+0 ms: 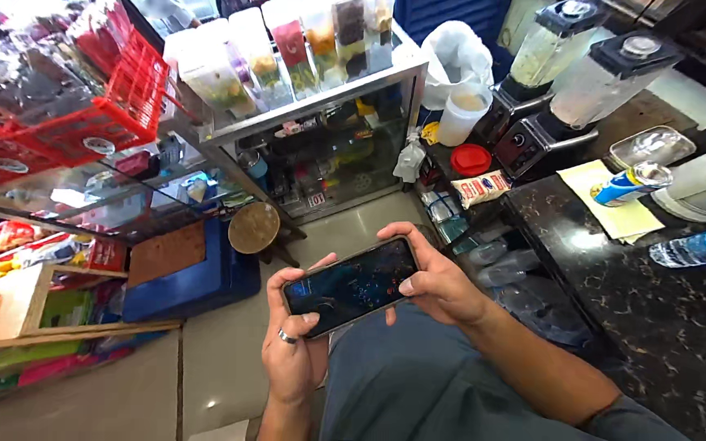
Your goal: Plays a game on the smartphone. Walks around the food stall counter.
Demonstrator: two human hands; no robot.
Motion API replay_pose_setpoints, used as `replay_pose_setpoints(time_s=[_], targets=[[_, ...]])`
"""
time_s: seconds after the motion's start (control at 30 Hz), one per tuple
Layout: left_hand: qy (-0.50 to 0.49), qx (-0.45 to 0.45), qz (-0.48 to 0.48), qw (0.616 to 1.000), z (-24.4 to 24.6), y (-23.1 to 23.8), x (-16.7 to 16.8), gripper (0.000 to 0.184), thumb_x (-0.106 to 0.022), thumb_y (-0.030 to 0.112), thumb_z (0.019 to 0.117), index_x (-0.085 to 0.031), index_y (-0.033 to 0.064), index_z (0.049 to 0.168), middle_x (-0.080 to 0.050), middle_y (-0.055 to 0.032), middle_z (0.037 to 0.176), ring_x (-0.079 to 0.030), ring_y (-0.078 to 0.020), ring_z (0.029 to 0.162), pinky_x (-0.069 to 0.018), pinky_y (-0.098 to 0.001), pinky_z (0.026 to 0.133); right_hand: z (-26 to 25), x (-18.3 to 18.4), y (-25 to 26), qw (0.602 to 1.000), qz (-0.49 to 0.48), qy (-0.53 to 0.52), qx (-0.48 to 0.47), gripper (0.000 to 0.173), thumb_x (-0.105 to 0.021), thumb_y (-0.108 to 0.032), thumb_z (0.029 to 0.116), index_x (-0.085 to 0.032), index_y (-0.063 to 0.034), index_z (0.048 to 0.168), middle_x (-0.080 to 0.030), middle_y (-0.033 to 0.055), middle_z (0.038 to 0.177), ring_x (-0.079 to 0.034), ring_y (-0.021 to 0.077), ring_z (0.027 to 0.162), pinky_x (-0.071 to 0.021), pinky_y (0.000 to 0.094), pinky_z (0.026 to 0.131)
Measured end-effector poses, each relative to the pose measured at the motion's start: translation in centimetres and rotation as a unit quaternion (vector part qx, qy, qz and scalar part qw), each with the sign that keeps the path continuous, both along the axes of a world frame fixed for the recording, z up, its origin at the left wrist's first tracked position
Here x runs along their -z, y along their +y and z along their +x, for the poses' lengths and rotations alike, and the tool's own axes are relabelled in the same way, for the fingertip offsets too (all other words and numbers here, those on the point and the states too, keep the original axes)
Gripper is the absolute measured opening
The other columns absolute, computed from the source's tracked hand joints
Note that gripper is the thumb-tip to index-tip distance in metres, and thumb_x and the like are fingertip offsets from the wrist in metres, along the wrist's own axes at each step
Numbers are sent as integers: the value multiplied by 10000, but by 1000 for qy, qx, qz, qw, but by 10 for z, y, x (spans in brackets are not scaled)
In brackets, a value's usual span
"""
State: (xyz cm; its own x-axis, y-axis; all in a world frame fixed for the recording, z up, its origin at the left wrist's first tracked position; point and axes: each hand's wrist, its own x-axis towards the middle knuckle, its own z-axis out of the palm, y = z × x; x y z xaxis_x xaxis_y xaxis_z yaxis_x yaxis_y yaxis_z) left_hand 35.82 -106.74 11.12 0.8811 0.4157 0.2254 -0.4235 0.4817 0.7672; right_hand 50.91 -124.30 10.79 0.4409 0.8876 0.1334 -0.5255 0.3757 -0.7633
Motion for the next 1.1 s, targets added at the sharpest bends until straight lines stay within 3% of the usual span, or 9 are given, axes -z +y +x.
replay_pose_setpoints(time_s=[0.1, 0.2, 0.37, 0.43, 0.57, 0.73, 0.8, 0.93, 1.1], targets=[[-9, 21, 35, 999, -2, 3, 4, 585, -653, 6, 865, -469, 214, 1380, -532, -186, 1475, -557, -365, 1324, -523, -504, 1025, 0, 0, -2, 1000, 3, 1, -3, 563, -496, -1, 909, -405, -219, 1420, -619, 152, 1270, -705, 282, 1008, -632, 396, 672], [22, -33, 75, 996, -1, -4, 5, 622, -741, 22, 847, -424, 188, 1355, -565, -195, 1423, -582, -360, 1295, -550, -491, 999, 0, 3, -4, 1000, 7, -2, -8, 580, -472, 18, 898, -410, -225, 1422, -617, 155, 1263, -703, 279, 1004, -630, 395, 676], [53, -75, 44, 995, 0, -9, 3, 545, -708, 6, 871, -428, 151, 1315, -613, -210, 1347, -633, -344, 1231, -579, -473, 952, 0, 4, -3, 1000, -2, -4, -11, 563, -467, -6, 910, -418, -238, 1421, -612, 157, 1250, -704, 277, 976, -630, 398, 678], [42, -49, 49, 997, -1, -6, 5, 581, -714, 12, 862, -422, 190, 1332, -595, -187, 1386, -618, -336, 1254, -568, -475, 971, 1, 5, -4, 1000, -4, -1, -10, 566, -468, -3, 907, -425, -245, 1417, -614, 154, 1240, -705, 273, 967, -630, 395, 674], [11, 17, -9, 1000, -2, 0, 8, 582, -568, -12, 831, -495, 223, 1359, -559, -197, 1433, -576, -377, 1290, -523, -527, 1000, 3, 6, -5, 1000, -8, -3, -6, 577, -495, 0, 901, -422, -248, 1417, -618, 165, 1230, -709, 274, 949, -629, 382, 653], [16, 20, 28, 999, -4, 0, 9, 672, -653, -35, 820, -442, 253, 1390, -547, -164, 1460, -570, -352, 1310, -526, -508, 1018, 1, 5, -5, 998, -41, -39, 17, 639, -634, 36, 887, -426, -269, 1409, -627, 140, 1213, -722, 246, 856, -638, 351, 615], [19, 18, 37, 999, -4, 0, 9, 676, -672, -15, 830, -426, 255, 1398, -537, -165, 1473, -573, -355, 1306, -531, -506, 1013, 0, 5, -4, 998, -51, -31, 26, 606, -602, 55, 904, -440, -264, 1393, -632, 141, 1195, -720, 246, 823, -634, 354, 591], [10, 22, 34, 999, -4, 0, 9, 664, -720, 78, 860, -400, 253, 1416, -523, -186, 1478, -565, -369, 1311, -530, -512, 1013, 4, 9, -4, 1000, -1, 25, -10, 524, -413, -24, 944, -439, -255, 1413, -618, 171, 1209, -708, 277, 897, -622, 384, 630], [24, 1, 36, 999, -3, -2, 7, 622, -689, 8, 863, -433, 238, 1381, -561, -177, 1441, -597, -348, 1279, -539, -495, 1008, 5, 10, -6, 1000, 11, 12, -21, 555, -449, -18, 915, -418, -252, 1418, -607, 168, 1235, -704, 280, 948, -627, 386, 653]])
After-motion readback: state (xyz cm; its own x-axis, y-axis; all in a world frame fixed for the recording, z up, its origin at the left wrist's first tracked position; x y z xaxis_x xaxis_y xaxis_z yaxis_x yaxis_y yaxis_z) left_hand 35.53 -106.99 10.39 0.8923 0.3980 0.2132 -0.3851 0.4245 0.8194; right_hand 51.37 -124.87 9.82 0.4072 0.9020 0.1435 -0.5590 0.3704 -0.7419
